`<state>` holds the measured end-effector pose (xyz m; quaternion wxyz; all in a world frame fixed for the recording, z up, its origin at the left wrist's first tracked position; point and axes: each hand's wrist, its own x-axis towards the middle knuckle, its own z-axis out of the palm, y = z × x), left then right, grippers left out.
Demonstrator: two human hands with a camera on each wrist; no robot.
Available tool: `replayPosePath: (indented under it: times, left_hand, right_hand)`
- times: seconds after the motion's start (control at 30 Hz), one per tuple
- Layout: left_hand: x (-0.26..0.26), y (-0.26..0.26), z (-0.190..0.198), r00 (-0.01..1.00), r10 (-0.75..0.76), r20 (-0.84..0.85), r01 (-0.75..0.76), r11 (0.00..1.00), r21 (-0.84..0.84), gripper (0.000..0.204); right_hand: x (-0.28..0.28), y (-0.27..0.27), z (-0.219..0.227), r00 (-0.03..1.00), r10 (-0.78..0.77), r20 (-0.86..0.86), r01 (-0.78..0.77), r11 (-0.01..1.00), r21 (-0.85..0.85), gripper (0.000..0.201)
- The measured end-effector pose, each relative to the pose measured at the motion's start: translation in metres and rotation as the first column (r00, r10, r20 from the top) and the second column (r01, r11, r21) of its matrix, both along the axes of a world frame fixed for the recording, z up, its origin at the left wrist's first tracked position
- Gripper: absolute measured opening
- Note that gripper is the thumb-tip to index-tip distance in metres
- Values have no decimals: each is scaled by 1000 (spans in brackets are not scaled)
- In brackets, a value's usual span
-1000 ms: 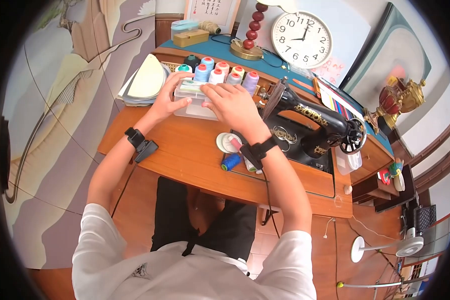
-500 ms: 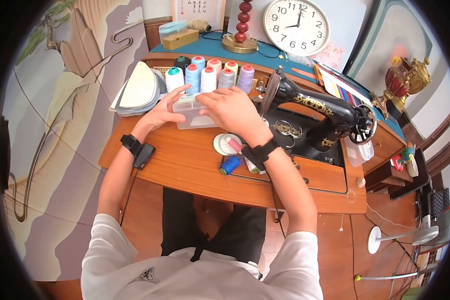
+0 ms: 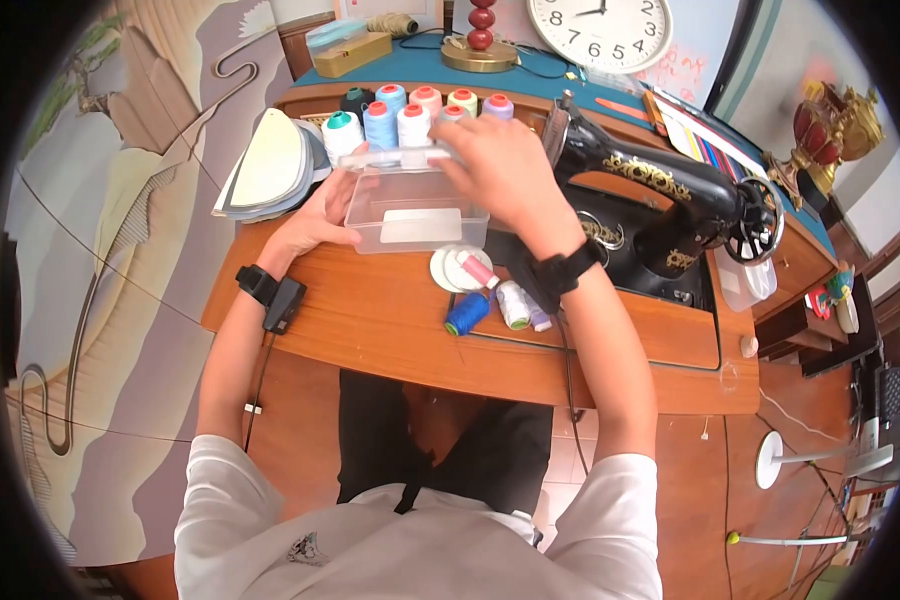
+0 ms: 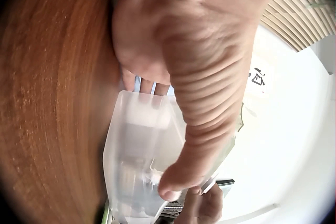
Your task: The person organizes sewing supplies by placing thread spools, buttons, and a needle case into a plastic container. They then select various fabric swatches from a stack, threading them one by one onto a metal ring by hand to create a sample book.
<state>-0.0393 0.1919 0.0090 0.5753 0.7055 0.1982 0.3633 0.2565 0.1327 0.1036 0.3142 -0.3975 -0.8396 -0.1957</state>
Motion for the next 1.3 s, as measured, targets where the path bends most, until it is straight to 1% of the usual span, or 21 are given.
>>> replayPosePath:
  times: [0.07,0.13,0.17,0.2,0.27,0.3,0.33,0.43,0.5,0.53,0.6,0.67,0.73,0.77,0.83,0.93,0.97,1.03,1.2,1.27,1.3]
  left_hand:
    - [-3,6,-4,1000,-20,-14,20,1000,-15,118]
    - [-2,8,-1,994,-45,102,62,983,-175,102]
    - [-1,6,0,991,-55,122,68,992,-102,78]
    - [1,6,1,991,-56,118,70,991,-116,78]
    - [4,4,4,993,118,25,-111,974,-198,59]
    - [8,0,5,980,198,5,-195,966,-171,44]
    - [7,4,2,980,198,3,-195,965,-174,44]
    - [2,11,-2,928,366,66,-348,917,-195,36]
    - [0,11,-1,915,400,52,-385,905,-182,36]
    - [-2,12,-1,901,432,39,-420,891,-169,37]
    - [-1,11,0,883,469,32,-460,876,-148,34]
    - [-4,8,0,862,506,20,-499,855,-138,32]
    - [-3,8,0,860,509,-17,-509,858,-59,30]
    - [-3,9,0,859,511,-18,-511,859,-34,29]
    - [-6,13,-4,857,515,-11,-515,857,-25,28]
    - [-6,12,-4,836,548,19,-549,836,-1,26]
    - [-7,12,-5,836,548,30,-548,837,-9,26]
    - [-11,15,-6,833,552,32,-552,834,-5,25]
    - [-11,15,-6,852,523,25,-522,853,-24,25]
    - [-13,17,-7,846,533,16,-532,846,-24,25]
    - [-12,18,-8,841,540,7,-540,841,-19,25]
  right_hand:
    - [5,-1,-1,996,1,-87,-6,999,-53,27]
    - [6,-1,-2,983,-15,-184,2,998,-70,24]
    - [7,0,-3,980,-14,-196,-7,994,-109,25]
    - [7,1,-3,979,-20,-200,-5,992,-123,25]
    - [3,3,-8,953,58,-296,-94,990,-108,29]
    - [0,6,-12,932,120,-343,-159,983,-88,32]
    - [-1,8,-14,931,119,-344,-159,983,-91,32]
    - [-1,11,-16,907,165,-387,-190,981,-27,32]
    - [1,6,-10,943,13,-332,21,995,98,29]
    - [4,2,-5,944,16,-329,16,995,97,29]
    - [11,-11,12,924,-100,-370,7,970,-245,27]
    - [20,-30,31,967,-56,-247,-26,947,-319,22]
    - [22,-54,54,989,-106,-102,28,817,-576,22]
    - [23,-56,51,990,-105,-93,31,813,-581,22]
    - [27,-55,45,997,-58,44,72,685,-725,25]
    - [16,-46,25,950,-122,287,304,571,-762,40]
    - [11,-44,22,952,-118,283,297,576,-761,40]
    - [1,-42,14,895,-170,414,443,459,-770,45]
    - [-4,-36,1,894,-131,428,436,468,-769,46]
    - [-3,-32,-1,900,-114,421,431,370,-823,43]
    - [-1,-30,-1,899,-114,424,434,368,-822,43]
